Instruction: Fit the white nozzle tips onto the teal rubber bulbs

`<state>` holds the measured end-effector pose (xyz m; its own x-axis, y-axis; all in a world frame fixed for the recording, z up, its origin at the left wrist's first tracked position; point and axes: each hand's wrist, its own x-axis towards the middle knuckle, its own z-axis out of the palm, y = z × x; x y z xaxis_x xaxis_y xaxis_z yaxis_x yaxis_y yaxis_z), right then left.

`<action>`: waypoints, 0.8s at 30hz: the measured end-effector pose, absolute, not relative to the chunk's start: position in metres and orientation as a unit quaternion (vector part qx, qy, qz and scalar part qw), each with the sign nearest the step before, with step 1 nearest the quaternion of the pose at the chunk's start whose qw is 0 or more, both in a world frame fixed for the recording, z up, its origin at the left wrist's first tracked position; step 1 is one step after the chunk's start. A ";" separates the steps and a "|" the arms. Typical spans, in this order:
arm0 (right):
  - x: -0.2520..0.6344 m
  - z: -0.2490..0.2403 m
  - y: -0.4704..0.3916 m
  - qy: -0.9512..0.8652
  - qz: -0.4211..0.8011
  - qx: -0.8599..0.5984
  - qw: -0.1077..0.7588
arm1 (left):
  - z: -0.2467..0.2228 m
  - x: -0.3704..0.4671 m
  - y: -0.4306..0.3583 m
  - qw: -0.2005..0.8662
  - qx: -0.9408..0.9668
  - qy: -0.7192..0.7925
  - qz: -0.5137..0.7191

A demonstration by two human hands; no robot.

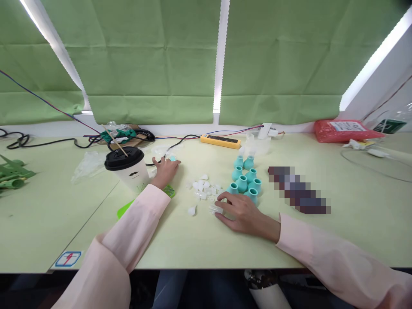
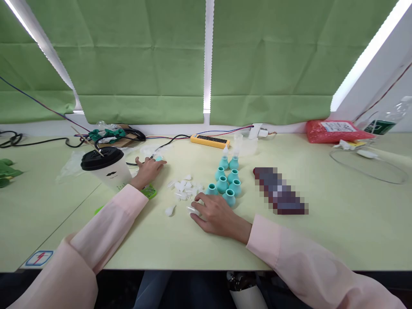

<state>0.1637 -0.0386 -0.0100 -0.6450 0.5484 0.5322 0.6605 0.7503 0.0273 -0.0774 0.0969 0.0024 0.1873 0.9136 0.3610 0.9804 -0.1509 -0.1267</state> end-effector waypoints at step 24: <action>0.169 0.010 -0.052 -0.933 -0.012 -0.232 0.273 | 0.030 -0.009 -0.028 -0.368 -0.813 -0.297 -0.340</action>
